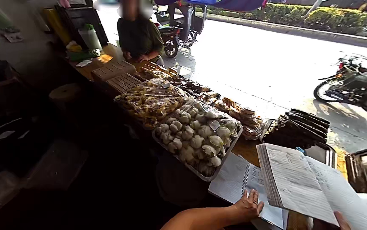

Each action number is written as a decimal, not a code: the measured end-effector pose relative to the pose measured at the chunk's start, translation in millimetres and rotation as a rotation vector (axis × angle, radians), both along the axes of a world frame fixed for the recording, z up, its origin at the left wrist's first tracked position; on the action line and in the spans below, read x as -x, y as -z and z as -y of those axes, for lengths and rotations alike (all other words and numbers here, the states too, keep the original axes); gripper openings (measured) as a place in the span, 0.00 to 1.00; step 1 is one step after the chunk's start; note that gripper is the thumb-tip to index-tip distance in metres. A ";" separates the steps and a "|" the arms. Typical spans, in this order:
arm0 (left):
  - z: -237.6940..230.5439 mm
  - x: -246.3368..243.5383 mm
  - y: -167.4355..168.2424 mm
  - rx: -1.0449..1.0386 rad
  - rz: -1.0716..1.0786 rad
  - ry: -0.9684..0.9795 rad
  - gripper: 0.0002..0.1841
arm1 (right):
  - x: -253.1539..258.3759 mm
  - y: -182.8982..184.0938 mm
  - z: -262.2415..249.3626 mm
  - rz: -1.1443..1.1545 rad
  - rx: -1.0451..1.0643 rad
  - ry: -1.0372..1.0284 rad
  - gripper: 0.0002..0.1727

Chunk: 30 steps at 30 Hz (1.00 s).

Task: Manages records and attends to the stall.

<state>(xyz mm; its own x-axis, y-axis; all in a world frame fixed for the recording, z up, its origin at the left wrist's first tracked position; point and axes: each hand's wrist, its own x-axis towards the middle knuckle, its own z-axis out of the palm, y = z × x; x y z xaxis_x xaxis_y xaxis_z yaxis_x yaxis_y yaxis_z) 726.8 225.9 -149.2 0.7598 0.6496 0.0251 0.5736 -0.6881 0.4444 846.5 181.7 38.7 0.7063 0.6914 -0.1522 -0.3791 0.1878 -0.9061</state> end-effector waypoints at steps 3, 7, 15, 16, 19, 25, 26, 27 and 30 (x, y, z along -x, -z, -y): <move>6.4 -1.5 2.2 -0.056 -0.016 0.010 0.25 | 12.8 20.6 -23.5 -0.051 0.058 0.099 0.08; 8.1 -5.5 -2.9 -0.089 -0.035 0.030 0.23 | 39.7 44.8 -32.7 -0.310 0.131 0.119 0.10; 5.9 13.5 -30.4 0.693 -0.061 -0.085 0.23 | 70.3 110.4 -8.2 -0.487 0.295 0.093 0.11; 7.7 14.7 -23.6 0.675 -0.058 -0.098 0.23 | 71.8 112.1 -7.3 -0.496 0.307 0.101 0.11; 8.3 16.7 -37.0 0.697 -0.146 -0.135 0.23 | 75.0 109.9 -7.9 -0.477 0.326 0.110 0.10; 6.3 12.8 -82.2 0.782 -0.191 -0.182 0.21 | 77.0 95.6 -14.1 -0.470 0.303 0.120 0.09; 9.2 12.5 -70.0 0.755 -0.054 -0.163 0.19 | 76.6 92.6 -13.6 -0.444 0.305 0.128 0.09; 12.1 13.0 -56.2 0.732 0.056 -0.138 0.19 | 77.2 89.3 -13.4 -0.409 0.314 0.132 0.10; 16.6 29.9 -83.2 0.738 0.067 -0.142 0.21 | 86.5 85.1 -14.4 -0.314 0.376 0.094 0.16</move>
<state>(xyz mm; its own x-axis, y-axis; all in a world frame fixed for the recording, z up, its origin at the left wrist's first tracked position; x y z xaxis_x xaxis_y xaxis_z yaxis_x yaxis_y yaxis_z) 696.9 209.3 -66.0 0.6797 0.6071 -0.4116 0.5903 -0.1197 0.7982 760.0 196.1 -46.4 0.6430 0.4835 -0.5940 -0.6418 -0.0832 -0.7623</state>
